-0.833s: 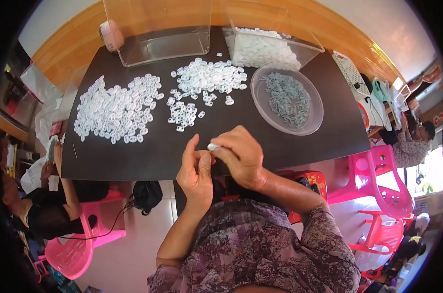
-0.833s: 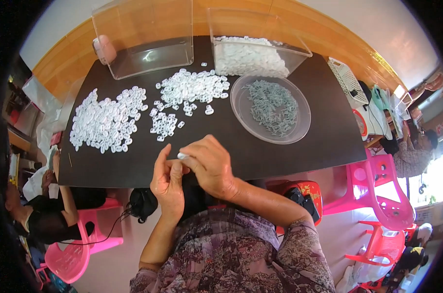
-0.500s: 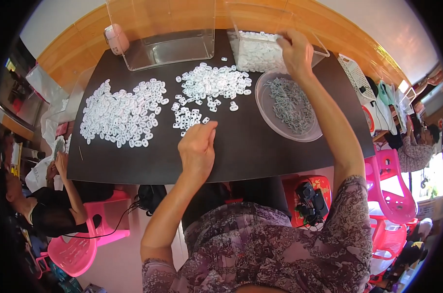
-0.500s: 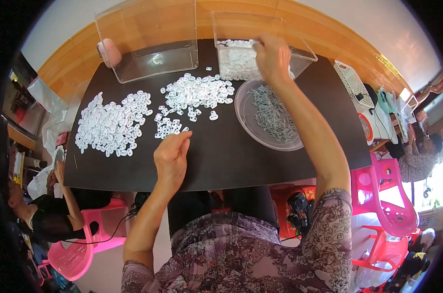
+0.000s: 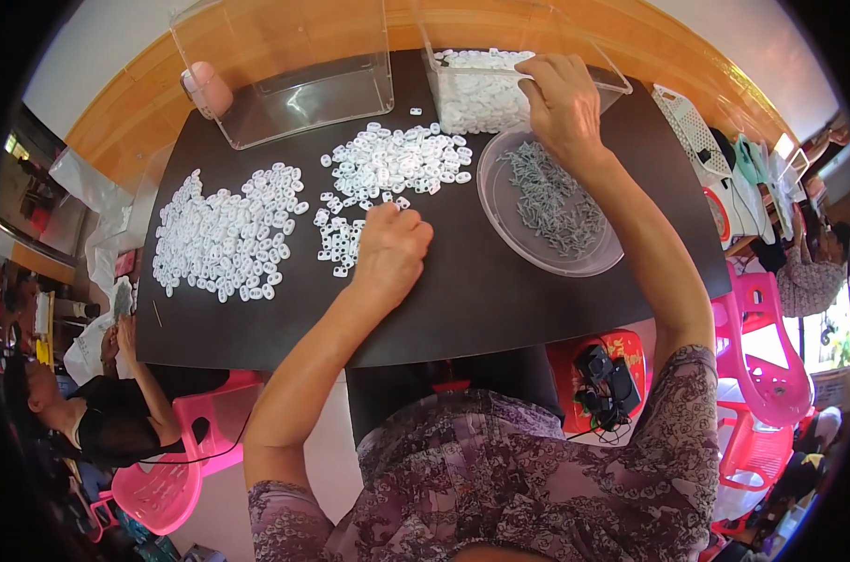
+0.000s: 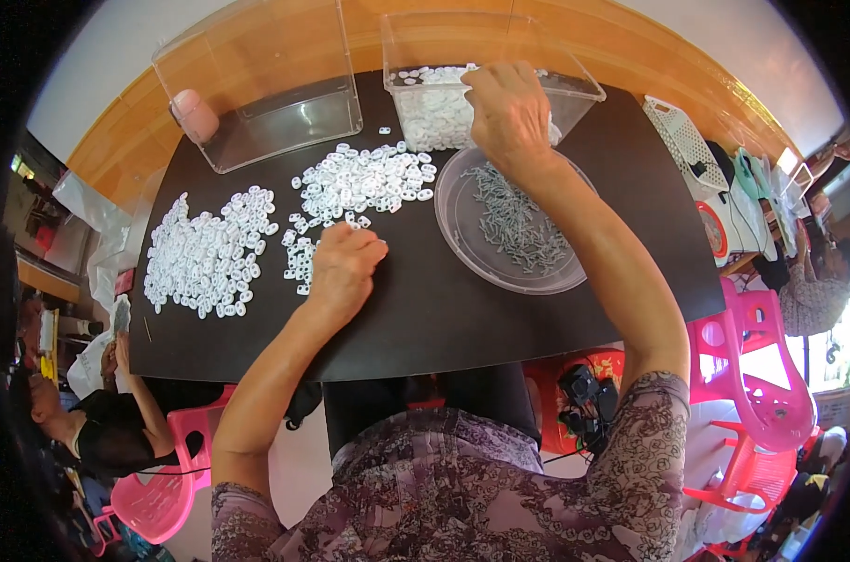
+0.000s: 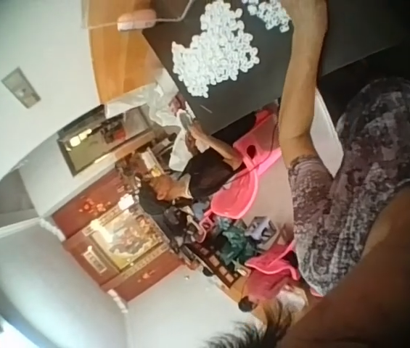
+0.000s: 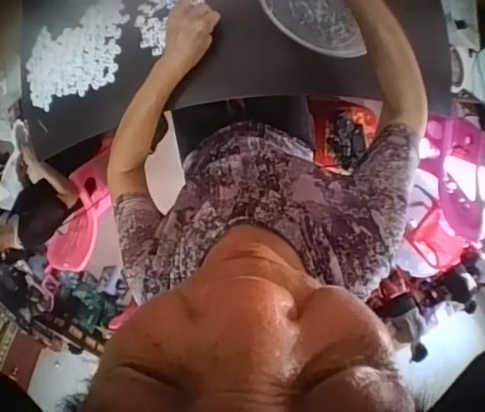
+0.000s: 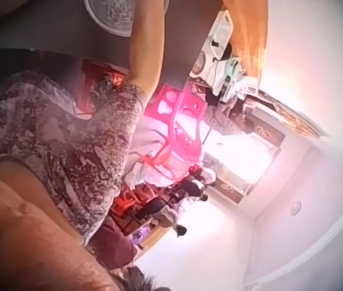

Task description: Manually assembling small white plastic components by inserting tiny grey pins.

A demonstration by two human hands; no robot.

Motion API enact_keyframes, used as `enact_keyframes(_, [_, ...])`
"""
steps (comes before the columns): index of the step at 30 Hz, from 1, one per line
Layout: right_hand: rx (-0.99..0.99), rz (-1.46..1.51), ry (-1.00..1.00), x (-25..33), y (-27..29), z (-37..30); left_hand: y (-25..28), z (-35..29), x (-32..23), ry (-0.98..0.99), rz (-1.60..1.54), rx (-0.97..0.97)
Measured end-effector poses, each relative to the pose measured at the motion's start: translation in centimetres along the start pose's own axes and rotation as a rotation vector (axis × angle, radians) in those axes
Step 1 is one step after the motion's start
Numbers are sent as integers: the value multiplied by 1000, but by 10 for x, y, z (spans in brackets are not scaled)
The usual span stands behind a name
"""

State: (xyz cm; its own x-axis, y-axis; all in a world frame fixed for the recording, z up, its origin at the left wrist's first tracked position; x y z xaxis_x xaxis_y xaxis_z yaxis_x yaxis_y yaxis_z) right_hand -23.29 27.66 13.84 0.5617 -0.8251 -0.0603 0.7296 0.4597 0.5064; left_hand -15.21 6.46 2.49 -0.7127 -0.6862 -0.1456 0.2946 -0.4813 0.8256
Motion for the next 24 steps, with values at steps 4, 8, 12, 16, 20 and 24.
enact_keyframes(4, [-4,75,23,24,24,-12,13,-9,17,160,-63,-135])
enact_keyframes(8, [72,167,2,42,31,-28,16,1,7,161,47,-77])
enact_keyframes(12, [128,255,-1,61,39,-35,2,10,-1,74,208,76])
enact_keyframes(16, [142,238,13,64,51,-40,-8,22,-7,78,242,185])
enact_keyframes(20, [147,259,-31,61,58,-50,-9,24,-4,87,152,142])
enact_keyframes(24, [196,253,-112,57,59,-65,-6,16,-1,87,132,122])
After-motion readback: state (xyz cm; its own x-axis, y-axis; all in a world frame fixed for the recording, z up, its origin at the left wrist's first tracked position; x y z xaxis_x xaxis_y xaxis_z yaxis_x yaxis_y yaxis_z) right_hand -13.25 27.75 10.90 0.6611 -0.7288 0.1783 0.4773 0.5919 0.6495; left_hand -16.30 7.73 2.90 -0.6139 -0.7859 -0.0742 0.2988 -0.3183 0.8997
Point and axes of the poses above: each hand's wrist, its own z-axis towards the middle knuckle, its own y-axis out of the back of the hand, x = y × z, the point moved 4 cm from there along z, towards the middle knuckle, and after that the axes turned 2 degrees about x, right-handed, at the moved point
